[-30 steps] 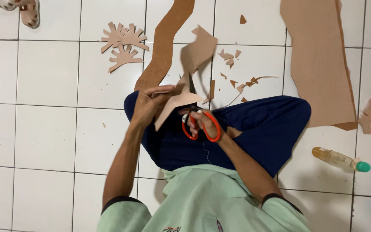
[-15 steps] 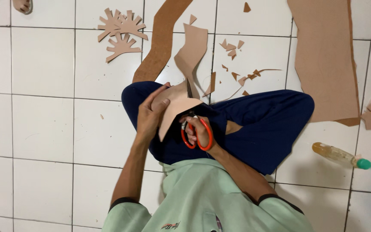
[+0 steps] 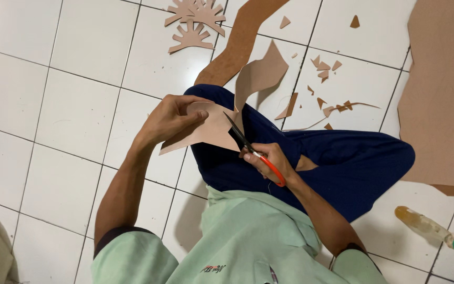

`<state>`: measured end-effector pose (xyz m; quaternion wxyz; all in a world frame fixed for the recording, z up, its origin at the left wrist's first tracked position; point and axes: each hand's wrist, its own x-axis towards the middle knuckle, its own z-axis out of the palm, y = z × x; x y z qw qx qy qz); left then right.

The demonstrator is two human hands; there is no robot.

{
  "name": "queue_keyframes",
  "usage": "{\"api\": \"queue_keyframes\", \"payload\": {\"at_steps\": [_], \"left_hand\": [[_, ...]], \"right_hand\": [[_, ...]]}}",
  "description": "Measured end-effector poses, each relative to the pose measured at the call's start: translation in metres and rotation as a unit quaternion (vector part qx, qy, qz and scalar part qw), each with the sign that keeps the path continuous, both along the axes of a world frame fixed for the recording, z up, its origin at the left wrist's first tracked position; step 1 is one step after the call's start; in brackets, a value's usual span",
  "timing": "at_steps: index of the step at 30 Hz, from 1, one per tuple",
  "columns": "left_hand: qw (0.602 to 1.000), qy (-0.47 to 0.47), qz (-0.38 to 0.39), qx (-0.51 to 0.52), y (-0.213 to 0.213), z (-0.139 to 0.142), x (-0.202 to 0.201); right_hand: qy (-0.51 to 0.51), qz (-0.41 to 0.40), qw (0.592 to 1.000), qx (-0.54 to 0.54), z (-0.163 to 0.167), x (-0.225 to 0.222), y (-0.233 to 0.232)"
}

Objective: The person sits on the floor and uses scissors to cut a piece of light brown material into a star-like shape. The person rotates the material and makes precise cuts to form the points of the shape.

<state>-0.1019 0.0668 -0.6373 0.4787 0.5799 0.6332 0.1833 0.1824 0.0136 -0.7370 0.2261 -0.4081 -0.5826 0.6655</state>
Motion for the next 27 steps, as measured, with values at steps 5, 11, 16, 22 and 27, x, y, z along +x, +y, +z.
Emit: {"api": "queue_keyframes", "payload": {"at_steps": [5, 11, 16, 22, 27], "left_hand": [[1.0, -0.014, -0.023, 0.006, 0.001, 0.001, -0.001], [0.998, -0.046, -0.023, 0.023, 0.002, 0.001, 0.019], [0.997, -0.058, -0.033, 0.026, 0.006, 0.012, 0.043], [0.997, -0.031, -0.065, -0.02, 0.006, 0.026, 0.075], [0.997, -0.038, -0.063, 0.011, 0.004, 0.027, 0.097]], "right_hand": [[-0.037, 0.012, 0.998, 0.041, 0.002, 0.005, 0.004], [0.017, -0.012, 0.999, -0.027, 0.006, 0.015, -0.005], [0.06, -0.022, 0.995, -0.074, 0.011, 0.036, -0.008], [0.07, -0.029, 0.996, -0.036, 0.002, 0.062, -0.013], [0.14, -0.025, 0.988, -0.065, -0.008, 0.074, -0.01]]}}
